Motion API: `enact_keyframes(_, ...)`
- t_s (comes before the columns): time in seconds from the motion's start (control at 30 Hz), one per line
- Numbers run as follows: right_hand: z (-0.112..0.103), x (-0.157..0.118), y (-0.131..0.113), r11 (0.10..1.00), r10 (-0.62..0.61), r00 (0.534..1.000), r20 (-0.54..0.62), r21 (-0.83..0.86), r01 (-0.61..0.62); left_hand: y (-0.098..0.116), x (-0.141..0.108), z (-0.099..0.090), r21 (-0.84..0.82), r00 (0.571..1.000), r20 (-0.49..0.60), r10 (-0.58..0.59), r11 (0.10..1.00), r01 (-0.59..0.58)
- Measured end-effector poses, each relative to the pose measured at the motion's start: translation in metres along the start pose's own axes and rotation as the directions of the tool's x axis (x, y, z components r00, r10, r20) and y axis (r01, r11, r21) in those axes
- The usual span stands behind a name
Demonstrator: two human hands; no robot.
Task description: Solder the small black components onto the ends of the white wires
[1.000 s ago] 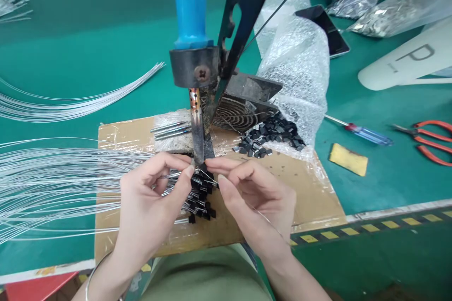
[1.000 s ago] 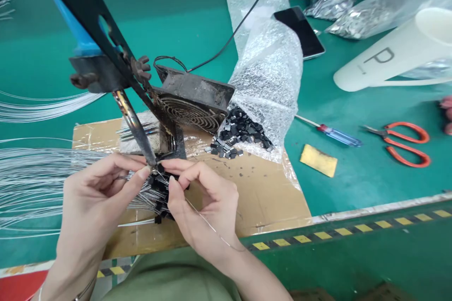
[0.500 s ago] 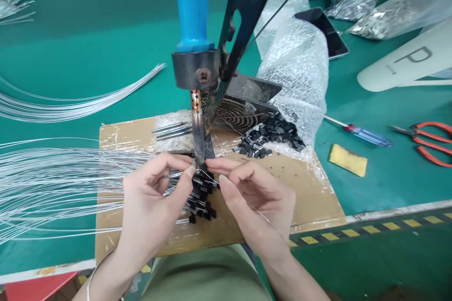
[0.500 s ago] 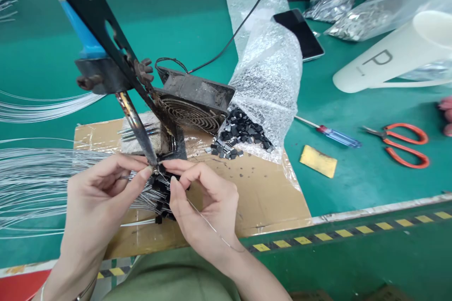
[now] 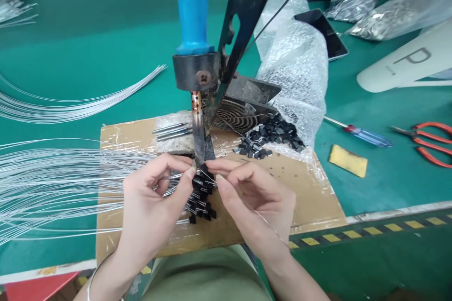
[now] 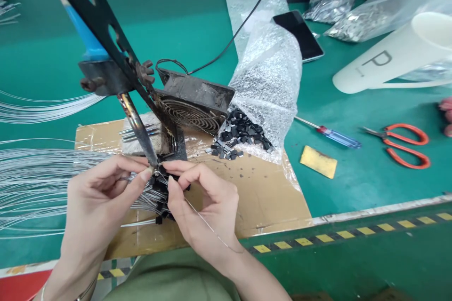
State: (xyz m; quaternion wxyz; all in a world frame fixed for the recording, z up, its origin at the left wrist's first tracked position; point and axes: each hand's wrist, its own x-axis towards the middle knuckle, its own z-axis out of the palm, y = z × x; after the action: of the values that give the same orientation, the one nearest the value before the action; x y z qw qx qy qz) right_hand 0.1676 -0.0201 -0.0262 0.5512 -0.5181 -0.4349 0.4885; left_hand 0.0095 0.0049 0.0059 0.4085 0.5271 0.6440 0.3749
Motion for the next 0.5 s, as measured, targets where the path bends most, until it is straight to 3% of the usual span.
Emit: enact_keyframes(0.5, 0.0011, -0.0014, -0.0001, 0.999, -0.039, 0.999, 0.008, -0.033, 0.04, 0.0001, 0.001, 0.0004, -0.023, 1.0, 0.005, 0.004, 1.0, -0.004)
